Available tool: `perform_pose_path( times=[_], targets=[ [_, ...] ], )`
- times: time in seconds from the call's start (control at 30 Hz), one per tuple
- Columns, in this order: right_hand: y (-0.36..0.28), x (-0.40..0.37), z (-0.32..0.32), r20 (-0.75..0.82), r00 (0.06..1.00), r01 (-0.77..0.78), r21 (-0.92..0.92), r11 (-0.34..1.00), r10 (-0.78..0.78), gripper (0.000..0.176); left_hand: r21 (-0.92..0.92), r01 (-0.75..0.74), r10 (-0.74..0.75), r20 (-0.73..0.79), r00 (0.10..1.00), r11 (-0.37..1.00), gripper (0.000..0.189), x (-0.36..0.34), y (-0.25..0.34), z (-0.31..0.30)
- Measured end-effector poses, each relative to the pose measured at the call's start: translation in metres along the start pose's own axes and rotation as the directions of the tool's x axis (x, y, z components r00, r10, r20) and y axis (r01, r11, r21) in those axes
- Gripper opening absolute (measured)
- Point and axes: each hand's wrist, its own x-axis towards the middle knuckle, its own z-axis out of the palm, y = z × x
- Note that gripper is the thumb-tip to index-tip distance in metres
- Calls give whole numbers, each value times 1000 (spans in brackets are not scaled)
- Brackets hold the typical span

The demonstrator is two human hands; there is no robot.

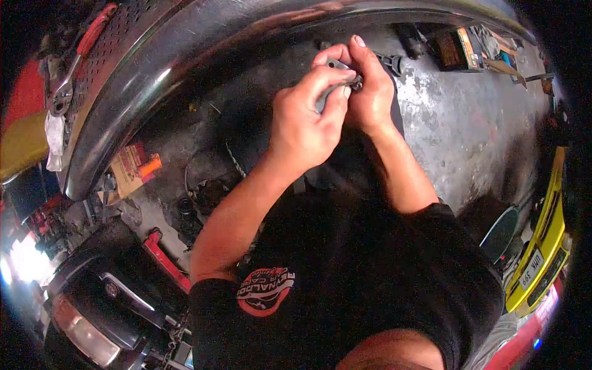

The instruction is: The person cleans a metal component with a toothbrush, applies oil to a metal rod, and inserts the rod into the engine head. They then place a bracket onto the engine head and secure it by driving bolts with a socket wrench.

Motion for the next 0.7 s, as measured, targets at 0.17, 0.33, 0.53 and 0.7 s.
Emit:
perform_pose_path(
  times=[0.17, 0.33, 0.53, 0.7],
  targets=[
    [5, 8, 4, -41, 998, 50, -133, 990, -56, 57, 691, -579, 508, 345, 790, 432, 23, 17, -17, -22],
    [-1, 3, 7, -58, 998, 1, -242, 970, -15, 58, 698, -647, 535, 436, 724, 307, 24, 21, -11, -36],
    [-7, -1, 6, -102, 994, 13, -225, 974, -37, 59, -37, 77, -81, -117, 990, 996, 18, -3, 0, 10],
    [-5, -4, 3, -69, 998, -2, -81, 997, -3, 59, -235, 234, -236, 23, 972, 943, 18, -1, 3, 1]
  ],
)
